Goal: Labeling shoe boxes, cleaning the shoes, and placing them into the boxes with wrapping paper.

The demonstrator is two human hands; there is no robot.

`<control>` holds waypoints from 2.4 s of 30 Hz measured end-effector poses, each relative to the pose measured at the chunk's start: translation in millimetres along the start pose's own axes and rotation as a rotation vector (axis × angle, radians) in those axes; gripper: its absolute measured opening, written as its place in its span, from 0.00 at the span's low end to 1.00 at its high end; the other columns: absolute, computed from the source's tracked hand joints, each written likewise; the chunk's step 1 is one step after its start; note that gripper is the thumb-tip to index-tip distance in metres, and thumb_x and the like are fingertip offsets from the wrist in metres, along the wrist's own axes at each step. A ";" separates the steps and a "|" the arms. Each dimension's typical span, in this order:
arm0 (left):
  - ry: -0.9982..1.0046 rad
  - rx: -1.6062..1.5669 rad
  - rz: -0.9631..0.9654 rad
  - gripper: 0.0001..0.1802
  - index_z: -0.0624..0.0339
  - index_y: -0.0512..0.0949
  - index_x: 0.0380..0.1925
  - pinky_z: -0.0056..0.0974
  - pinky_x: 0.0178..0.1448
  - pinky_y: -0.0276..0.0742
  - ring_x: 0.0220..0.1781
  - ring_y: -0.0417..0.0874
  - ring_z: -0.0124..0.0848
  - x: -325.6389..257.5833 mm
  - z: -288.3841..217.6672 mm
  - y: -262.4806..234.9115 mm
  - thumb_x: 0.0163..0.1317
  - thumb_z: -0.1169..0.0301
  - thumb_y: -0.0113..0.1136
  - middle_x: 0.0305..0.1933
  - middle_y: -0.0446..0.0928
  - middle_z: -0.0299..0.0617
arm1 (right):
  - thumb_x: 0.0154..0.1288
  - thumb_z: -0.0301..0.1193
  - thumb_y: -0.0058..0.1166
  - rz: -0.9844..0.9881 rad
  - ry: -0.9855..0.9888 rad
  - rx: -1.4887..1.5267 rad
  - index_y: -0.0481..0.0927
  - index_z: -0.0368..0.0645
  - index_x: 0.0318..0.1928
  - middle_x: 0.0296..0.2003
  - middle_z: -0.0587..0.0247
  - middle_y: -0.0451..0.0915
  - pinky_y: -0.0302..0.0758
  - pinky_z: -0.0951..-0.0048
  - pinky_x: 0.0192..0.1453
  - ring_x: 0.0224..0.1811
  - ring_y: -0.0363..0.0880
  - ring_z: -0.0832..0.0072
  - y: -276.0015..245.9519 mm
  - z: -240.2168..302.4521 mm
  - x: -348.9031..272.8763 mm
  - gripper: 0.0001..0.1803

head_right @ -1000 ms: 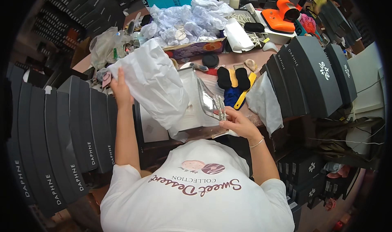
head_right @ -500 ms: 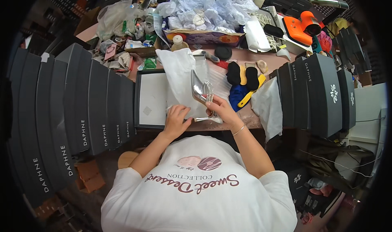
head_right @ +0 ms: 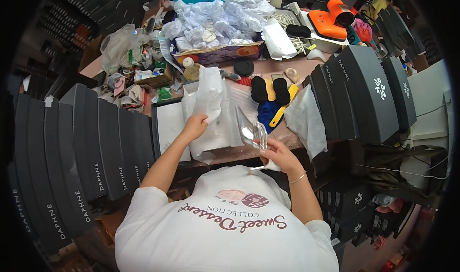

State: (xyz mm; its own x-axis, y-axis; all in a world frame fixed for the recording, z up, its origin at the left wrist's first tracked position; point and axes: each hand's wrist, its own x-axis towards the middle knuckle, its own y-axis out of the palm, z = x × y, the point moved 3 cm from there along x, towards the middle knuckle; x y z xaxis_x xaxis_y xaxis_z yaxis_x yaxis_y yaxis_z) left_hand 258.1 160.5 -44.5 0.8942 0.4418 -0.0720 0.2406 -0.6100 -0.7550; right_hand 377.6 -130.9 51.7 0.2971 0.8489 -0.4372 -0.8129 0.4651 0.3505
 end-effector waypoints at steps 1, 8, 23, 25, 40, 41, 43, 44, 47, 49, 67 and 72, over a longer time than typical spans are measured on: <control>-0.055 -0.074 -0.061 0.08 0.65 0.78 0.29 0.45 0.37 0.75 0.34 0.82 0.45 3.1 -8.1 -13.1 0.55 0.73 0.52 0.26 0.76 0.54 | 0.61 0.30 0.55 0.056 0.025 -0.013 0.72 0.36 0.56 0.26 0.66 0.74 0.71 0.78 0.32 0.26 0.73 0.80 3.4 8.2 -11.2 0.23; 0.086 -0.264 -0.549 0.07 0.64 0.71 0.23 0.39 0.28 0.68 0.22 0.74 0.38 13.9 -76.9 -66.8 0.54 0.75 0.58 0.20 0.71 0.45 | 0.65 0.32 0.54 0.306 -0.062 -0.361 0.73 0.34 0.54 0.37 0.64 0.74 0.72 0.77 0.35 0.31 0.73 0.81 63.1 53.2 14.1 0.20; 0.544 -0.383 -0.166 0.10 0.64 0.71 0.24 0.39 0.29 0.69 0.23 0.72 0.39 -10.5 -166.9 -59.8 0.52 0.74 0.64 0.24 0.71 0.46 | 0.60 0.38 0.54 -0.099 -0.273 -1.356 0.76 0.38 0.43 0.41 0.42 0.76 0.75 0.55 0.42 0.40 0.78 0.48 83.5 35.7 47.4 0.17; 0.564 -0.243 -0.109 0.11 0.64 0.71 0.23 0.40 0.29 0.69 0.24 0.73 0.41 -10.8 -156.8 -60.2 0.51 0.72 0.65 0.24 0.71 0.47 | 0.61 0.38 0.53 -0.295 -0.413 -1.167 0.75 0.34 0.41 0.39 0.40 0.76 0.75 0.55 0.43 0.41 0.76 0.46 56.6 30.0 64.2 0.18; 0.311 -0.434 -0.272 0.18 0.62 0.77 0.48 0.39 0.42 0.75 0.41 0.78 0.35 22.1 -140.6 -11.5 0.58 0.68 0.62 0.42 0.74 0.46 | 0.69 0.36 0.46 -0.002 -0.050 0.483 0.54 0.56 0.67 0.43 0.58 0.73 0.72 0.78 0.19 0.26 0.74 0.74 9.6 11.1 38.4 0.29; 0.221 -0.483 -0.140 0.18 0.63 0.77 0.48 0.40 0.43 0.75 0.43 0.77 0.37 28.8 -134.6 -7.3 0.57 0.69 0.61 0.43 0.74 0.46 | 0.69 0.36 0.46 0.008 -0.043 0.527 0.55 0.57 0.67 0.43 0.57 0.73 0.71 0.79 0.19 0.25 0.73 0.74 7.2 9.4 35.8 0.28; 0.178 -0.465 -0.049 0.17 0.63 0.77 0.46 0.42 0.46 0.74 0.45 0.76 0.41 37.5 -127.7 3.0 0.55 0.73 0.59 0.43 0.74 0.47 | 0.69 0.37 0.46 0.065 -0.023 0.623 0.56 0.57 0.64 0.43 0.55 0.73 0.75 0.79 0.19 0.27 0.74 0.73 -0.3 7.1 33.5 0.25; 0.222 -0.399 -0.090 0.16 0.64 0.77 0.45 0.43 0.49 0.73 0.45 0.76 0.44 40.2 -125.1 7.6 0.54 0.75 0.58 0.43 0.74 0.48 | 0.69 0.37 0.46 0.093 -0.038 0.635 0.57 0.57 0.64 0.43 0.55 0.74 0.74 0.78 0.19 0.27 0.73 0.73 -0.7 6.1 31.8 0.25; 0.376 -0.313 -0.331 0.16 0.64 0.76 0.41 0.45 0.49 0.72 0.43 0.76 0.48 39.4 -150.2 4.0 0.49 0.80 0.54 0.40 0.74 0.49 | 0.69 0.38 0.47 0.141 -0.062 0.696 0.60 0.53 0.62 0.43 0.54 0.74 0.74 0.78 0.20 0.26 0.72 0.74 -2.7 7.9 24.3 0.24; 0.480 -0.357 -0.452 0.16 0.64 0.76 0.40 0.43 0.46 0.73 0.39 0.77 0.46 33.9 -168.5 -0.2 0.48 0.83 0.52 0.38 0.75 0.49 | 0.69 0.39 0.47 0.155 -0.039 0.765 0.63 0.48 0.60 0.43 0.54 0.75 0.74 0.78 0.22 0.26 0.72 0.74 -5.2 7.9 22.1 0.22; 0.601 -0.660 -0.315 0.15 0.61 0.79 0.39 0.35 0.38 0.75 0.33 0.80 0.37 16.3 -212.2 -26.3 0.49 0.82 0.56 0.33 0.76 0.44 | 0.70 0.29 0.41 -0.543 -0.317 -0.325 0.71 0.38 0.48 0.38 0.54 0.77 0.77 0.69 0.41 0.36 0.80 0.69 -15.9 18.1 28.5 0.11; 0.785 -0.388 -0.213 0.21 0.58 0.81 0.40 0.37 0.34 0.75 0.30 0.79 0.40 -6.5 -207.5 -25.2 0.43 0.86 0.57 0.31 0.75 0.44 | 0.62 0.26 0.49 -0.641 -0.671 -0.830 0.73 0.37 0.49 0.39 0.59 0.78 0.75 0.71 0.41 0.35 0.78 0.73 -23.5 16.5 32.3 0.14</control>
State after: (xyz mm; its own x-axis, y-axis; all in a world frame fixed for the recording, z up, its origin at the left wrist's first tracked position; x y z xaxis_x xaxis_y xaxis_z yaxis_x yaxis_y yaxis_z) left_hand 324.6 36.5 110.2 0.7820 0.0812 0.6180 0.4141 -0.8087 -0.4178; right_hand 414.6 -110.2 43.1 0.7557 0.6018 0.2584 -0.4251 0.7509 -0.5054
